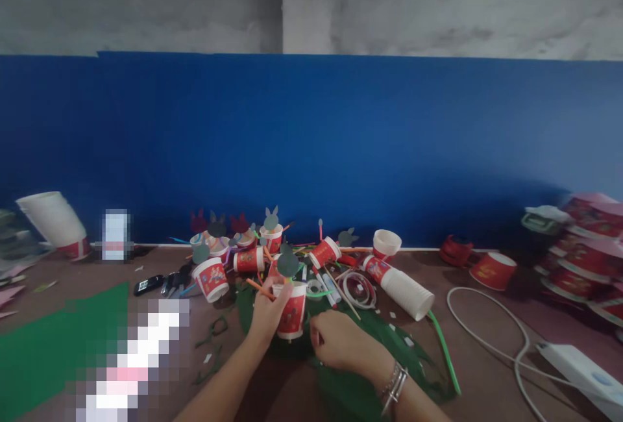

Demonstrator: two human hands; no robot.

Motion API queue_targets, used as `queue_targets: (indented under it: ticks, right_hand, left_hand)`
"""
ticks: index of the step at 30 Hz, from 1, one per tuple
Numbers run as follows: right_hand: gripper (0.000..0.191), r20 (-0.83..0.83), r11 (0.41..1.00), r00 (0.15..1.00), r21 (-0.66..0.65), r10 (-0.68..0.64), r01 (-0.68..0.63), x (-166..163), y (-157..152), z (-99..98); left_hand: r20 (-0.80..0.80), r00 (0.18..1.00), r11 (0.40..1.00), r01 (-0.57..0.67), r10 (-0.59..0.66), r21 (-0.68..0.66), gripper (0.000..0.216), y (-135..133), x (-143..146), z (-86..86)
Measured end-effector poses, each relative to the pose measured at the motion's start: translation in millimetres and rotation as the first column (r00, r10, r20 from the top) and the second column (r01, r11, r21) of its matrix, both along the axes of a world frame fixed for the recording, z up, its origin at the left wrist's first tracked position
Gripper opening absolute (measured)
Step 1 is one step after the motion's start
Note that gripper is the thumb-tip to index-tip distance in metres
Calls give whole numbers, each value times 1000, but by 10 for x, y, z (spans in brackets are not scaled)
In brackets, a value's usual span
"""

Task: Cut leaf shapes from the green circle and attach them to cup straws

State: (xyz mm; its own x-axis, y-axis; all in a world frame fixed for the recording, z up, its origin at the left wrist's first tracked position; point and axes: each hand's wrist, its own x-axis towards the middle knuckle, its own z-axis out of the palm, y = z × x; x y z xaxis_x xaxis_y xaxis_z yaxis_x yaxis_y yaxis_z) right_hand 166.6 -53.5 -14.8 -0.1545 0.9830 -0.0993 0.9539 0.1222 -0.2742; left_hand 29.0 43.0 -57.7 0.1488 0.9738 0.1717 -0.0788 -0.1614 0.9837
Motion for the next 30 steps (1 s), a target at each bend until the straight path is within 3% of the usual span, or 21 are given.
queue_targets:
  ticks: [3, 7, 9, 11, 13, 15, 18, 19, 22, 25, 30]
  right_hand:
    - [21, -93, 1000, 996, -16, 5, -7, 55, -51, 124]
    - [21, -336, 1000, 942, -2, 16, -18, 121, -46, 229]
    - [23, -418, 997, 907, 45, -44, 69, 136, 1, 228]
    - [24, -485, 981, 867, 87, -112, 175, 137, 58, 204]
    - [23, -561, 969, 815, 84, -147, 233, 132, 106, 177]
    - [24, -629, 964, 760, 58, -166, 259, 129, 131, 159]
    - [25, -650, 959, 741, 65, -169, 275, 131, 130, 157]
    - [27, -629, 958, 761, 86, -160, 273, 129, 123, 161]
    - [32, -493, 951, 858, 173, -142, 258, 100, 94, 182]
    - [35, -354, 939, 917, 212, -186, 272, 37, 62, 204]
    - [43, -269, 945, 939, 184, -216, 270, -38, 21, 232]
  left_hand:
    - [-40, 999, 999, 33, -31, 39, 27, -29, 13, -10]
    - [-49, 998, 997, 47, -43, 69, 20, -83, 27, -46]
    - [-52, 998, 991, -22, 29, 133, 28, -92, 21, -53]
    - [-72, 975, 949, -184, 209, 258, 39, -94, 5, -38]
    - [-88, 903, 833, -345, 420, 432, 46, -115, -19, 3]
    - [-74, 830, 674, -394, 553, 625, 50, -177, -43, 56]
    - [-73, 836, 450, -216, 543, 867, 57, -338, -53, 90]
    - [-137, 843, 412, -107, 520, 905, 58, -394, -43, 78]
    - [-458, 820, 450, 284, 343, 846, 61, -514, 32, -17]
    - [-554, 780, 540, 344, 291, 768, 64, -549, 121, -123]
    - [-565, 805, 609, 359, 181, 707, 61, -532, 157, -210]
